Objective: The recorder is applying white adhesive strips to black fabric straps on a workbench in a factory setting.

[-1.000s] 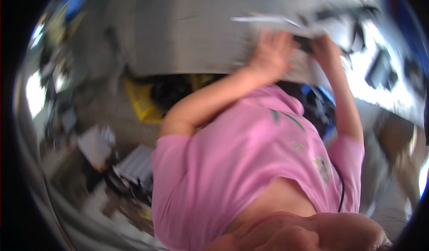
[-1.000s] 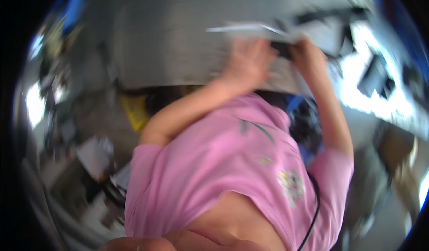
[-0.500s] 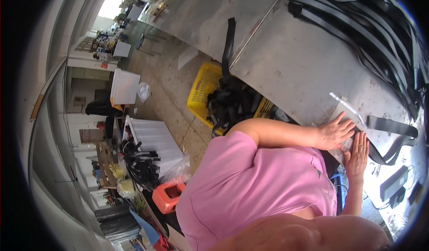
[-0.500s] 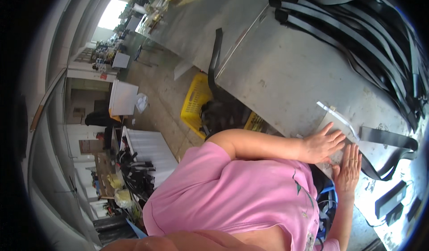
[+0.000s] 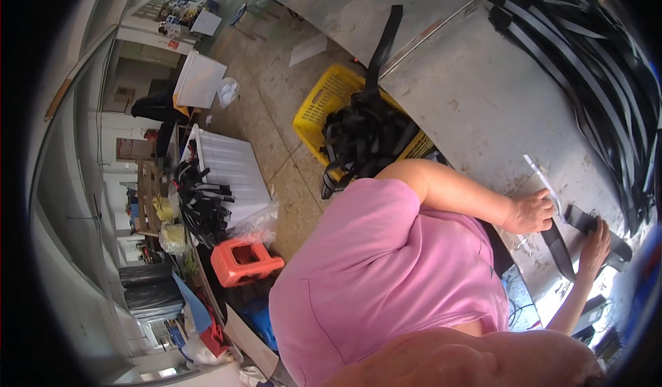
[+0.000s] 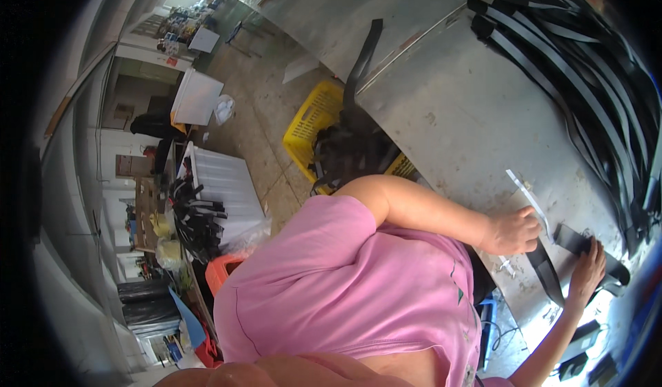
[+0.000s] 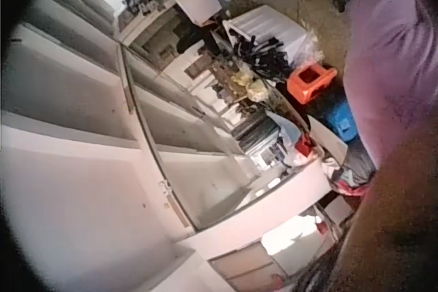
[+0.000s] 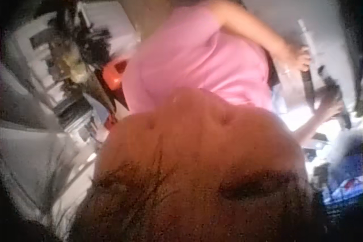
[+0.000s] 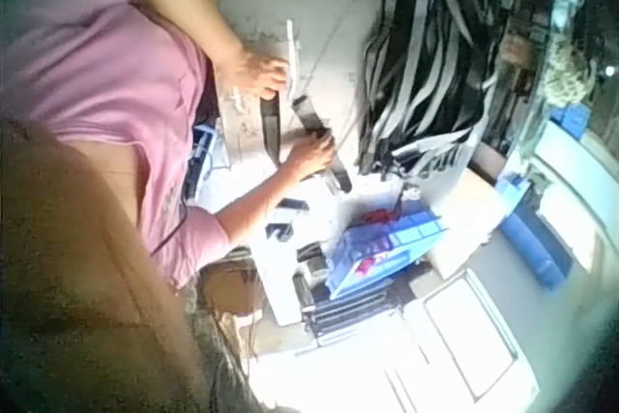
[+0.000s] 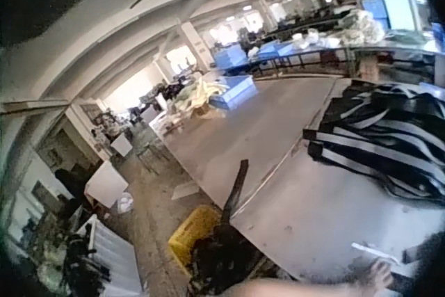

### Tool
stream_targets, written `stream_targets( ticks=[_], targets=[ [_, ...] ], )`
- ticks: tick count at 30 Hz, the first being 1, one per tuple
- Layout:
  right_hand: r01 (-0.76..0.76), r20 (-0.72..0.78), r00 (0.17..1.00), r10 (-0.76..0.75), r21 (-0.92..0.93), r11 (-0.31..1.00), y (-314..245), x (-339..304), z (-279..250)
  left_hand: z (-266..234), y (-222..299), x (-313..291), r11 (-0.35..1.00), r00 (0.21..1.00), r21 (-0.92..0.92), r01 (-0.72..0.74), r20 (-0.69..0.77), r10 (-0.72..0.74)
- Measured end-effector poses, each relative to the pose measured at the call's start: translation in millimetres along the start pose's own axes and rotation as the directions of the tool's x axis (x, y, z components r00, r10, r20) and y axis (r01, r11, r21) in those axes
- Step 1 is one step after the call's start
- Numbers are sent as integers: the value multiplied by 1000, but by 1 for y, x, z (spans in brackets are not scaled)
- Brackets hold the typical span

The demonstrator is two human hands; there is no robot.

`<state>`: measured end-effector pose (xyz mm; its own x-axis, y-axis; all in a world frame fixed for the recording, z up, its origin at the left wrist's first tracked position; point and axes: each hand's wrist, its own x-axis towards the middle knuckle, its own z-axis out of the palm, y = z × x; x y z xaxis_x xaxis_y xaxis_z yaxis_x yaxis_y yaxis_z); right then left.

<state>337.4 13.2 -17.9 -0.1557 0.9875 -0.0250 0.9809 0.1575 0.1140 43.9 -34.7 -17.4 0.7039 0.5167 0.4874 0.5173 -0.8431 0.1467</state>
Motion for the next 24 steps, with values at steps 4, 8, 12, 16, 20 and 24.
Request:
stream_targets(
  ticks=[4,8,12,16,20,24],
  targets=[
    [59,-99,994,-50,95,994,37,7,14,-2,-4,5,999,999,-28,-35,29,36],
    [101,-136,988,-69,245,964,66,19,-5,12,-19,22,980,998,-190,-54,-21,51],
    [-45,-334,900,280,567,822,85,16,-64,23,-52,55,994,995,-95,52,-77,-59],
    [54,-622,781,67,173,984,50,-5,-114,-2,-76,72,972,989,210,101,-129,-75],
    [385,-569,765,-302,29,922,-37,-23,-106,-23,-61,54,921,927,-150,360,-47,-371],
    [351,-466,848,-253,135,927,-79,-35,-73,-50,-30,24,268,832,-834,482,340,-438]
  ],
)
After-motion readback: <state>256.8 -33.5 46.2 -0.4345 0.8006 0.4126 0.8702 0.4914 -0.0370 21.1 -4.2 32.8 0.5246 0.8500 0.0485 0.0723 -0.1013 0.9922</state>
